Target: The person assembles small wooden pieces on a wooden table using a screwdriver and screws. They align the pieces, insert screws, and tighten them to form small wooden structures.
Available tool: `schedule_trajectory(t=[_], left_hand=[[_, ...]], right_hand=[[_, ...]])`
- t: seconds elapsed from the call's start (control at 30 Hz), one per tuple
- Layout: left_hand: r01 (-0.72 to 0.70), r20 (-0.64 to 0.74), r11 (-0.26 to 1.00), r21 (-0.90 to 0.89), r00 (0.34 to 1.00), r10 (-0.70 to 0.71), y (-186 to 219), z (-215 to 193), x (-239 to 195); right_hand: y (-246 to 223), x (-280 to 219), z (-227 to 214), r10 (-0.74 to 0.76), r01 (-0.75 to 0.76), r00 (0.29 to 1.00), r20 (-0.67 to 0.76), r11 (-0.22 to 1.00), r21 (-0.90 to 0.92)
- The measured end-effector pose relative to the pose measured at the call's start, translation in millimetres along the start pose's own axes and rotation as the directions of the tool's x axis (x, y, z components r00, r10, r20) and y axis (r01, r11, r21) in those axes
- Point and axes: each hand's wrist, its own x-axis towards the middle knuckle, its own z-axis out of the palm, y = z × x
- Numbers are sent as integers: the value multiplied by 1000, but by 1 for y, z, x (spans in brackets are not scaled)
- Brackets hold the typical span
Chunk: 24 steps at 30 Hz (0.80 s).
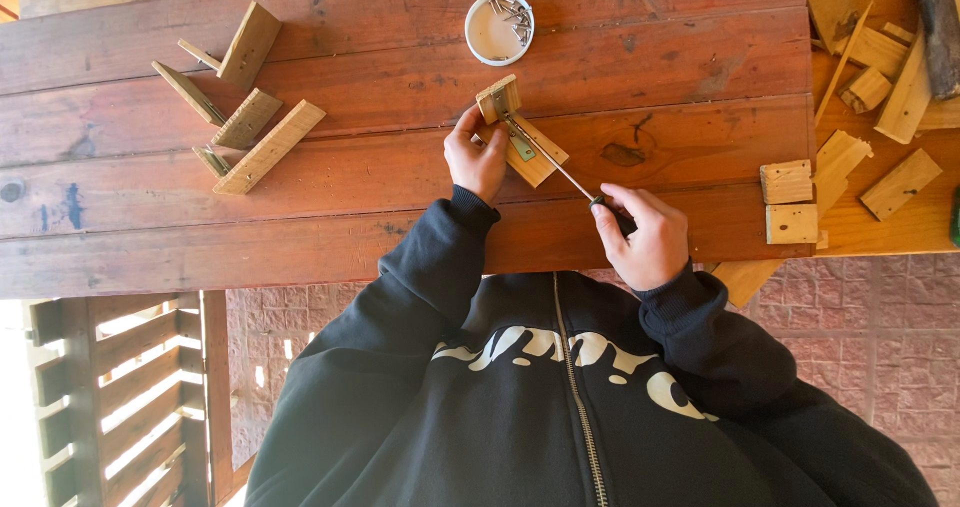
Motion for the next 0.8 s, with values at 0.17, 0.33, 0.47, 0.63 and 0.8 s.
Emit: schedule_trajectory(t=[0.17,0.33,0.47,0.63,0.8], left_hand=[[-7,-4,1000,-1,1000,7,-1,2,-2],[-22,-17,999,38,1000,22,2,1,-3],[-24,-30,998,60,999,26,-5,4,-3],[-52,-23,997,53,998,54,-4,7,-6],[-56,-16,996,67,998,57,-11,10,-6]], right_hand=[[-7,4,-2,8,-8,1000,24,999,36],[-7,-2,3,2,-2,1000,-19,1000,-3],[-1,-6,6,29,-29,1000,1,1000,2],[-1,-6,3,44,-45,999,13,999,5],[-3,-7,2,63,-64,998,27,998,19]])
